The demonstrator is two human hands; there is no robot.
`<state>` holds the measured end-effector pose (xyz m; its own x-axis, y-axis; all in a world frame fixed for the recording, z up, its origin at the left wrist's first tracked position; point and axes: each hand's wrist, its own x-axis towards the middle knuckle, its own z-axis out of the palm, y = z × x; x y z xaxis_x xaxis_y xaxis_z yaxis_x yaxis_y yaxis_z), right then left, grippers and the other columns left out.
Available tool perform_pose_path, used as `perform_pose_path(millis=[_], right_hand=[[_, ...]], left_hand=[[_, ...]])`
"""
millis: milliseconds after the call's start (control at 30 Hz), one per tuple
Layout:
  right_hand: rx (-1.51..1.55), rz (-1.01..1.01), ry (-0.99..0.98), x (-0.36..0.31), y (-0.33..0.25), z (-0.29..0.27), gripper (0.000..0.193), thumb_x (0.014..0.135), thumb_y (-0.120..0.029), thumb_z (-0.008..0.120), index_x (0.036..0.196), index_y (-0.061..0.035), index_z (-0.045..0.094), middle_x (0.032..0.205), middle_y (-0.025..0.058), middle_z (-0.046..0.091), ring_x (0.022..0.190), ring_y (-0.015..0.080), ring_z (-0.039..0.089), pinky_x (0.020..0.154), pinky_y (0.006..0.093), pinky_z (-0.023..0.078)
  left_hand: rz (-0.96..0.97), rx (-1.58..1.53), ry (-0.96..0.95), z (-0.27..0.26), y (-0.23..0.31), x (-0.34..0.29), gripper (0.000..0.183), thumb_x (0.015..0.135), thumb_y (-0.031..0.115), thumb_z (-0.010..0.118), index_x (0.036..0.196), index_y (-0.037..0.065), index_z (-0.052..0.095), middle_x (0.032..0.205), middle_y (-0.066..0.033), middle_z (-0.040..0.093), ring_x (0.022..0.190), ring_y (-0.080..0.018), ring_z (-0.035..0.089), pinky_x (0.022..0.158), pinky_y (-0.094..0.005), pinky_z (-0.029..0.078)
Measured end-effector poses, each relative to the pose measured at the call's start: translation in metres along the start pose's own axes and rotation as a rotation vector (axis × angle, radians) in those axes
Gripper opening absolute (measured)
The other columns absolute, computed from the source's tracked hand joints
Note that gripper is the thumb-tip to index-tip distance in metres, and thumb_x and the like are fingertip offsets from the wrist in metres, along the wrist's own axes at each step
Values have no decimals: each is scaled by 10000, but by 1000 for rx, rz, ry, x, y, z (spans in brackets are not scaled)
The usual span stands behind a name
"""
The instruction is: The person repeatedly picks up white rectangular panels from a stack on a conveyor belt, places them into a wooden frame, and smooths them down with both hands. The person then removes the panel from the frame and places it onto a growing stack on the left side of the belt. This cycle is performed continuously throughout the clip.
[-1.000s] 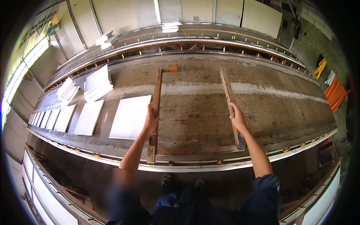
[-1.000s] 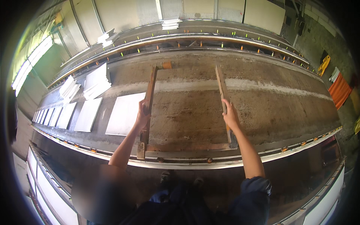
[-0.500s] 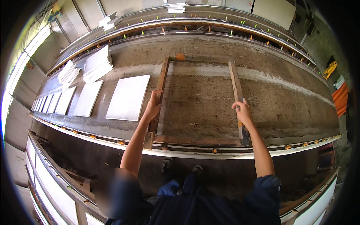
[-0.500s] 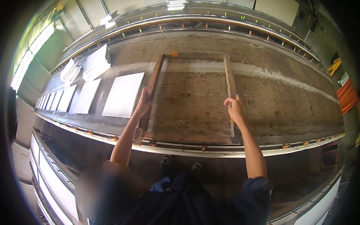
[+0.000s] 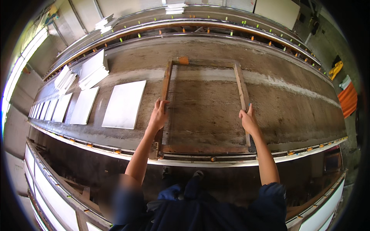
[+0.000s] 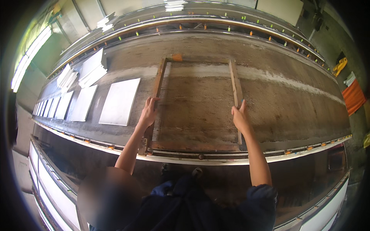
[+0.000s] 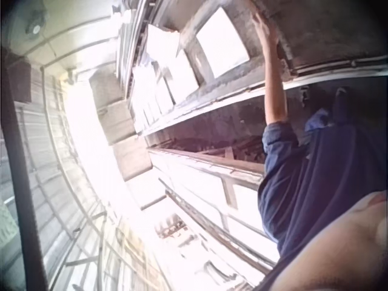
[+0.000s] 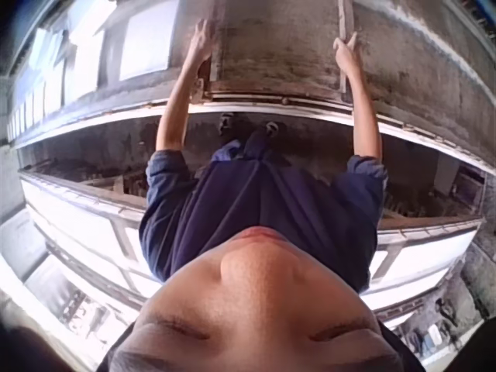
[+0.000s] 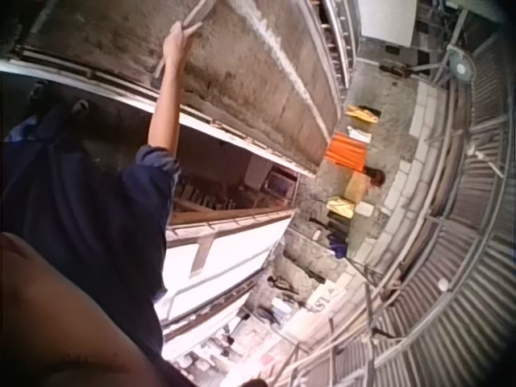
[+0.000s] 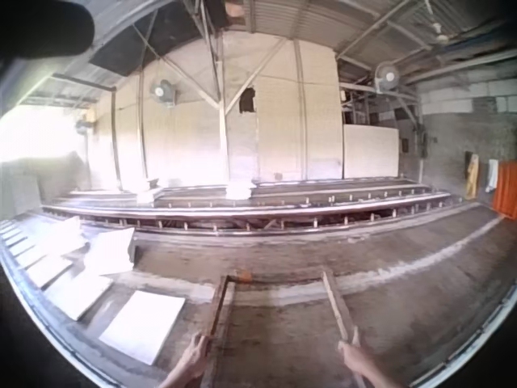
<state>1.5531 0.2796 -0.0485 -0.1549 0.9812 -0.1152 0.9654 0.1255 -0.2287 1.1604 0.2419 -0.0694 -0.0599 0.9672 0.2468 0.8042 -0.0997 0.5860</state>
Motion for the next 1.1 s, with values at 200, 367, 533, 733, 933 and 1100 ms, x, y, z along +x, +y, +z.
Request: perform_pose_path(millis=[200, 367, 533, 733, 933, 1100], right_hand=[[344, 328, 90, -7, -43, -15, 555, 918, -201, 362, 1356, 86, 182, 1427, 274, 151, 1315, 379, 223, 1030, 454, 277], [118, 200, -181, -7, -21, -27, 238, 884, -140, 469, 1112, -123, 538, 1462, 253, 44, 1352, 394, 96, 1078, 416, 196], [-28, 152, -168, -14, -165, -88, 351, 874, -130, 490, 1224, -99, 502, 1397, 207, 299, 1296, 327, 293, 1032, 408, 300], [231, -627, -156, 33, -408, -28, 244, 865, -126, 513, 1087, -37, 565, 1042, 182, 591, 992, 334, 558, 851, 381, 433], [238, -767, -207, 90, -605, 20, 228, 875, -125, 503, 1071, -35, 578, 990, 172, 618, 905, 332, 596, 783, 376, 464], [556, -707, 14, 182, -684, 52, 191, 873, -68, 512, 1040, -23, 592, 1009, 119, 636, 913, 233, 621, 836, 324, 485]], left_hand=[[-5, 231, -25, 0, -5, -20, 465, 804, 178, 576, 1231, 133, 397, 1368, -338, 175, 1277, -476, 215, 1015, -501, 300], [96, -181, -727, -96, 3, -56, 526, 871, 423, 523, 1305, 168, 367, 1427, -243, 157, 1350, -409, 40, 1085, -494, 131], [-12, -490, -474, -235, -101, -91, 456, 917, 344, 491, 1293, 97, 417, 1322, -160, 404, 1229, -278, 372, 1008, -352, 314], [-39, -323, -53, -337, -275, -102, 343, 905, 231, 528, 1211, 80, 495, 1194, -136, 528, 1019, -242, 542, 834, -329, 447], [-145, -540, 204, -387, -376, -58, 236, 894, 109, 513, 1116, 45, 562, 1061, -105, 613, 966, -213, 591, 808, -307, 467], [-226, -645, 366, -407, -431, 18, 261, 881, 116, 525, 1122, 25, 557, 1115, -116, 588, 1014, -224, 569, 858, -317, 446]])
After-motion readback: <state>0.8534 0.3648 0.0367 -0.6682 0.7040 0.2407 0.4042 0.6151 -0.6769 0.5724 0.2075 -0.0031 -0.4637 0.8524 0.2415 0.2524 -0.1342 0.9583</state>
